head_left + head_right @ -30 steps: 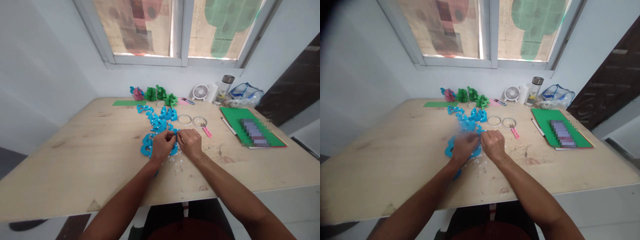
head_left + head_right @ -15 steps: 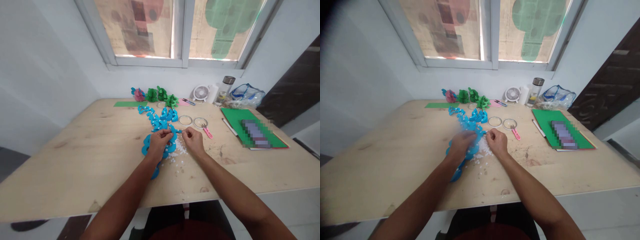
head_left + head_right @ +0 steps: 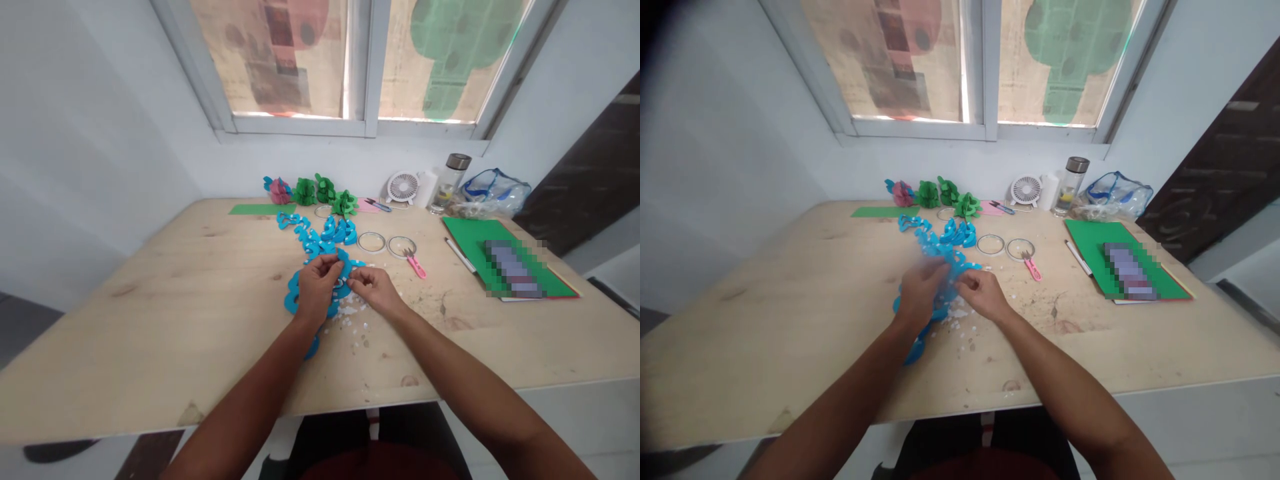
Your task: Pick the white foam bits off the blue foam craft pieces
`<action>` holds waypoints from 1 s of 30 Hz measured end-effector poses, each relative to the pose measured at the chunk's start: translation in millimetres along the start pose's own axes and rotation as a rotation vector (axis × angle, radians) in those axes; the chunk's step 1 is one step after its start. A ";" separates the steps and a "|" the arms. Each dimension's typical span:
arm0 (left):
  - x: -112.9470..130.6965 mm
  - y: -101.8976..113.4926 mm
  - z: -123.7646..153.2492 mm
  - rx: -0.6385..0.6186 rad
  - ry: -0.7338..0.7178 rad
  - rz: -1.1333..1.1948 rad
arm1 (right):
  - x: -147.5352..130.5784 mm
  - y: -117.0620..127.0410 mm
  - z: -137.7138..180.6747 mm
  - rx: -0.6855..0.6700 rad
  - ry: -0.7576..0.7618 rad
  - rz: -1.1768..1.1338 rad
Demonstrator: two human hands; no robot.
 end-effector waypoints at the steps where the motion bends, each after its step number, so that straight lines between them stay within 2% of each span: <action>1: 0.6 -0.3 -0.1 -0.007 0.003 0.003 | 1.1 -0.5 -0.4 -0.004 -0.012 -0.051; 6: -2.7 -5.0 1.3 -0.104 0.135 0.053 | 4.3 2.6 -1.5 0.043 -0.066 -0.224; 10: -9.1 -5.1 3.9 -0.129 0.241 0.077 | 3.4 6.0 -0.9 0.079 -0.061 -0.189; 13: -12.2 -2.3 2.1 -0.095 0.221 0.082 | 0.0 12.2 0.9 0.179 -0.002 -0.086; 17: -14.4 0.4 -1.3 -0.051 0.175 0.082 | -12.1 21.0 6.8 0.348 0.163 0.094; 23: -9.9 0.6 0.2 -0.026 0.113 0.013 | -26.3 16.9 13.4 0.344 0.340 0.332; 30: -3.9 1.1 4.6 -0.006 0.068 -0.037 | -28.3 13.5 16.1 0.385 0.449 0.403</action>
Point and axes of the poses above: each hand's wrist, its own z-axis away from the middle knuckle, its own y-axis out of the back of the hand, x = y × z, the point moved 5 cm from there along -z, towards the middle knuckle, and after that the axes turned 5 degrees about -y, right-handed, at the moved point
